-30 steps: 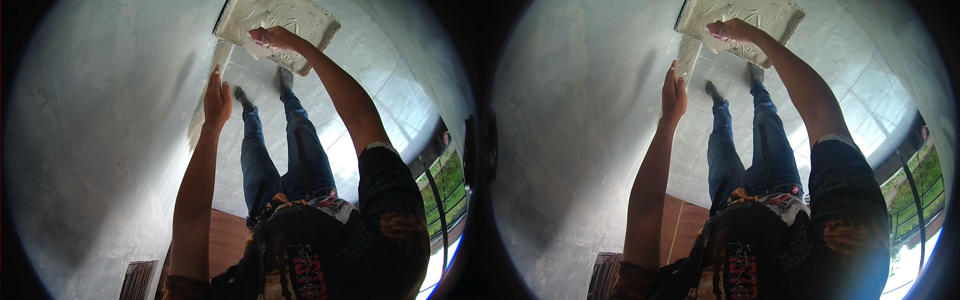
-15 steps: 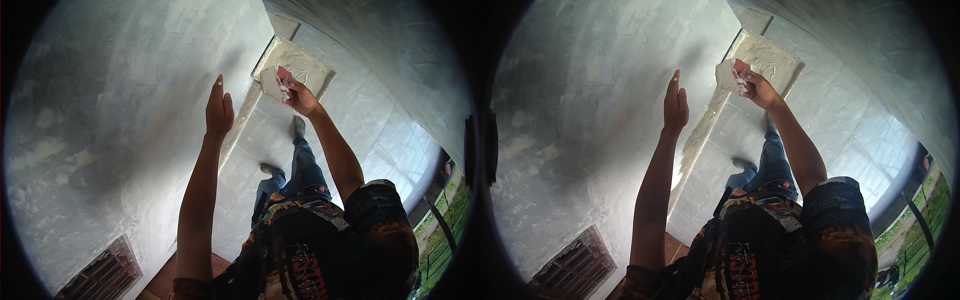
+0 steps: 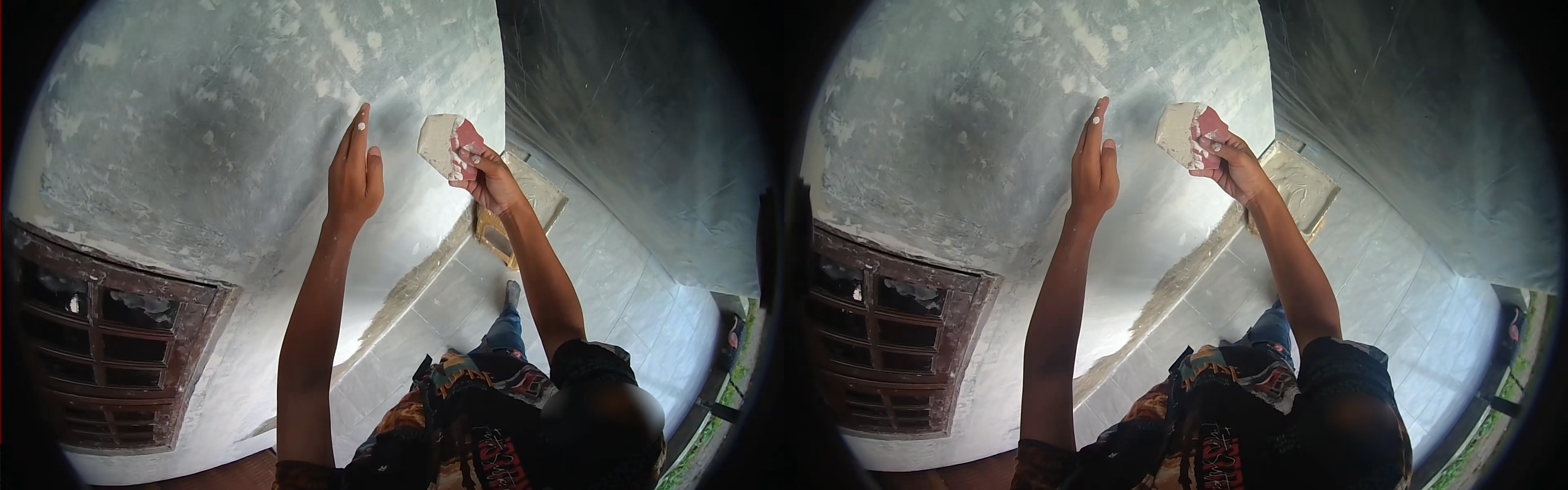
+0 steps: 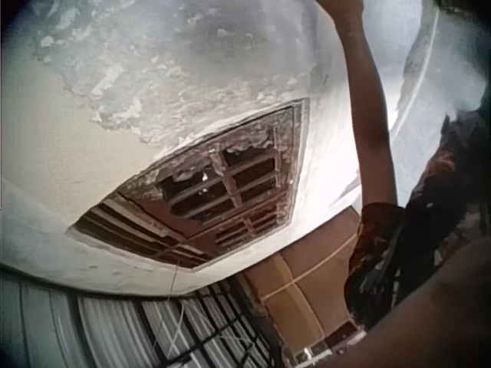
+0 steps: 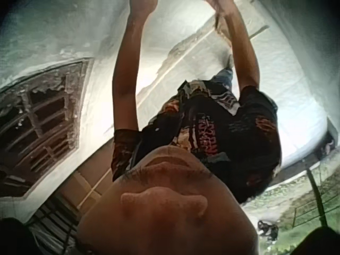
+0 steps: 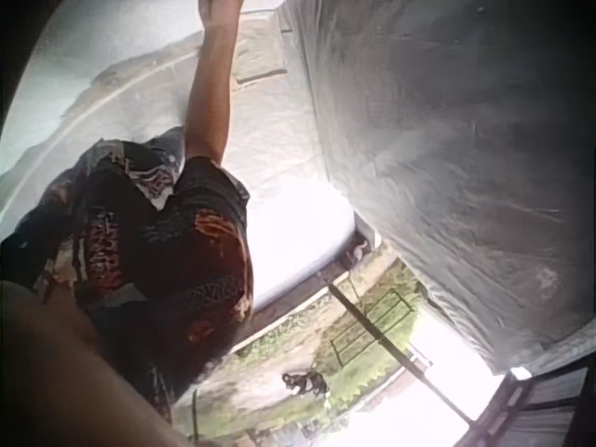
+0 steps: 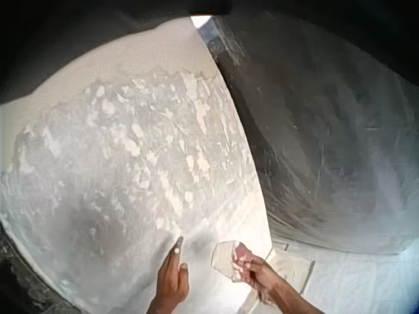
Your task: The person applies wall putty to a damaged section of an interior wall near a window, using a putty knife to transfer the putty from a plastic putty tray onto the wall.
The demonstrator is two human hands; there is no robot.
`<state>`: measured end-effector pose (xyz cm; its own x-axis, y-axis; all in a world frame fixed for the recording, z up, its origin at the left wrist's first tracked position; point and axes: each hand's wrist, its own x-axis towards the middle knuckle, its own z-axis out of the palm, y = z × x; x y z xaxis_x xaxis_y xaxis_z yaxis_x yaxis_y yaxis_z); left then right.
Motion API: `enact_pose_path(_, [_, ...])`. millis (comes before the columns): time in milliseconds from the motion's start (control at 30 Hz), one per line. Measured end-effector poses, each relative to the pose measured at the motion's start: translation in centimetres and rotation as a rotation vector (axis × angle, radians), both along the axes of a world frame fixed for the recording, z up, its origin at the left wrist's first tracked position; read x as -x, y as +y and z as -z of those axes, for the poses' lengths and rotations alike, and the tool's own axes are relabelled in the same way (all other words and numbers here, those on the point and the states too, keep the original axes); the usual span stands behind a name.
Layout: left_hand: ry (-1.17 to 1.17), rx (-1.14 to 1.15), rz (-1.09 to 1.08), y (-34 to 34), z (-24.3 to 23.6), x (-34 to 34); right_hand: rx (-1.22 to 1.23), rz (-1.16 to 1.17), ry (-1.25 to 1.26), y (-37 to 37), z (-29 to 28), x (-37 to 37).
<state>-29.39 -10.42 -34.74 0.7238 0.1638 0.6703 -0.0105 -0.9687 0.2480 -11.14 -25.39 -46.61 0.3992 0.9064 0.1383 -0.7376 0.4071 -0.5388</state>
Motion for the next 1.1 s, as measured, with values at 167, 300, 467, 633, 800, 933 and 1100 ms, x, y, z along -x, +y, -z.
enact_pose_path(167, [-0.129,-0.16,-0.049,1.0,-7.4,8.0,-0.137,-0.011,-0.185,2.1,-10.2,6.2])
enact_pose_path(300, [-0.201,-0.273,-0.139,1.0,-12.7,13.3,-0.227,-0.019,-0.32,3.5,-17.6,10.9])
enact_pose_path(467, [-0.278,-0.375,-0.226,1.8,-16.8,18.6,-0.351,-0.103,-0.499,6.1,-23.2,14.3])
enact_pose_path(633, [-0.366,-0.576,-0.391,2.2,-21.0,22.2,-0.333,0.008,-0.629,7.8,-29.0,17.4])
enact_pose_path(800, [-0.428,-0.691,-0.448,3.7,-24.6,23.9,-0.428,0.093,-0.702,10.0,-34.6,19.4])
enact_pose_path(933, [-0.452,-0.719,-0.462,4.7,-26.1,23.5,-0.453,0.404,-0.881,11.2,-38.2,20.0])
enact_pose_path(1100, [-0.45,-0.715,-0.429,6.2,-26.8,22.4,-0.593,1.091,-1.28,14.1,-41.0,19.1])
